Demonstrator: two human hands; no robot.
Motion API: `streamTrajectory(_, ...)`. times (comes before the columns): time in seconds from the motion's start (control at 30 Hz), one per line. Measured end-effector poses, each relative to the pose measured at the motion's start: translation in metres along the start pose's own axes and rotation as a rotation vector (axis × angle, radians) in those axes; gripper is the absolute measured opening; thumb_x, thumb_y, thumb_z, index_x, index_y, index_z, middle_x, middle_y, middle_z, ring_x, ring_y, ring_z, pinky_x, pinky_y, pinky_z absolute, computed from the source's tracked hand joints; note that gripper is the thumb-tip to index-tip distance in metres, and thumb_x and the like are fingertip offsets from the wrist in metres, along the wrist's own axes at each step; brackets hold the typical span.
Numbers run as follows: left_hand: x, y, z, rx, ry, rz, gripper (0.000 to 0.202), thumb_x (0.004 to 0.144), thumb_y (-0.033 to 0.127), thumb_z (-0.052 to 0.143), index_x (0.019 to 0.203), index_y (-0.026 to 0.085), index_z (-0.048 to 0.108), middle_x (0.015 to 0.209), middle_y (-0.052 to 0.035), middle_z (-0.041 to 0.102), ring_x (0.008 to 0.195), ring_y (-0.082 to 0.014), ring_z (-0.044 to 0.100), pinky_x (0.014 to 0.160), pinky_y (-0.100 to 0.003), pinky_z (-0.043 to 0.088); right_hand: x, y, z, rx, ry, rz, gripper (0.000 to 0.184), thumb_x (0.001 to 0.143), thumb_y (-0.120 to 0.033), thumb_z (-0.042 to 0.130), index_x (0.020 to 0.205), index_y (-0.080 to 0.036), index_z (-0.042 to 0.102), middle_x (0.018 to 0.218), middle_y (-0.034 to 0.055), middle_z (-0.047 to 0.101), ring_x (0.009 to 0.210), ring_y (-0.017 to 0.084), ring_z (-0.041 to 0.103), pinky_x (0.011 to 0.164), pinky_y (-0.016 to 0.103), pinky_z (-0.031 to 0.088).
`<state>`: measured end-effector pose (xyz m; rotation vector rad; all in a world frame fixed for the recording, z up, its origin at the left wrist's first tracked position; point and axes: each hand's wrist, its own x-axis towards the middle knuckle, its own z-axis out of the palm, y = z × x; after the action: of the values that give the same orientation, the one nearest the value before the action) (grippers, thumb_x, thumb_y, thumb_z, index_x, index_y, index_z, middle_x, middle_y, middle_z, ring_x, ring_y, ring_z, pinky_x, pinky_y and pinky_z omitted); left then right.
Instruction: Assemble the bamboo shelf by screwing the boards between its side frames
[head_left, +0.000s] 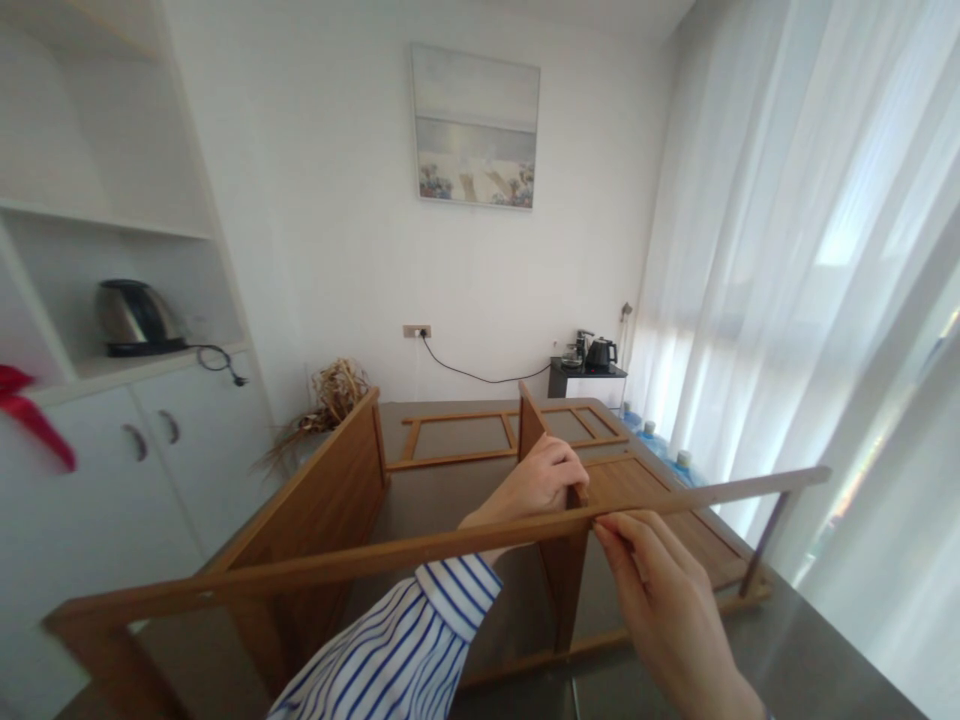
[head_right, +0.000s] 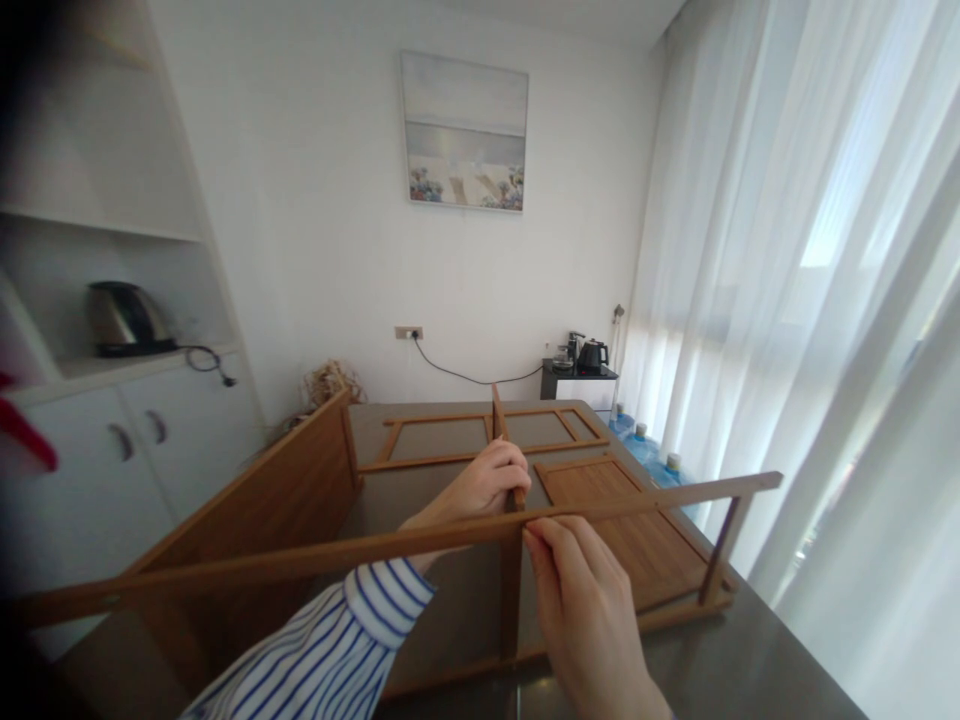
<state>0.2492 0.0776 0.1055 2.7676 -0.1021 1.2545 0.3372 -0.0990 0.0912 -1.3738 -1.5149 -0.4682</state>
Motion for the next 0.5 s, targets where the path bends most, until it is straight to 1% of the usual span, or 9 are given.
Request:
streamTrajectory(0.1, -0.0008, -0.0017, 0.0013, 0.004, 0.038, 0.022, 0.029, 0.093, 0.02, 0.041, 0.073, 0.017, 0.061, 0.079, -0.0047, 0.058, 0.083, -0.0149, 0.049, 0.083, -0.028, 0.039, -0.0004, 0.0, 0.0011, 0.001, 0.015, -0.008, 0.01, 0.091, -0.017, 0.051, 0.095, -0.02, 0.06, 0.087, 0.0027, 0.064, 0.08, 0.014, 0.062, 0.072, 0.025, 0.049)
streamTrajectory(0.27, -0.0002, 0.001, -0.0016, 0.0, 0.063, 0.038, 0.031, 0.094, 0.021, 0.04, 0.071, 0.016, 0.06, 0.078, -0.0051, 0.057, 0.082, -0.0149, 0.048, 0.081, -0.028, 0.04, -0.003, 0.0026, 0.0033, -0.021, 0.027, -0.039, 0.01, 0.09, -0.017, 0.053, 0.096, -0.02, 0.06, 0.088, 0.0039, 0.064, 0.081, 0.015, 0.062, 0.074, 0.027, 0.05)
streamTrajectory(0.5, -0.0005, -0.0004, -0.0005, 0.042, 0.016, -0.001, 0.032, 0.094, 0.023, 0.039, 0.071, 0.017, 0.061, 0.078, -0.0055, 0.057, 0.083, -0.0156, 0.048, 0.082, -0.028, 0.04, -0.0032, 0.0039, 0.0048, -0.051, 0.053, -0.073, 0.01, 0.09, -0.017, 0.052, 0.096, -0.019, 0.06, 0.088, 0.0047, 0.065, 0.082, 0.015, 0.063, 0.074, 0.028, 0.05)
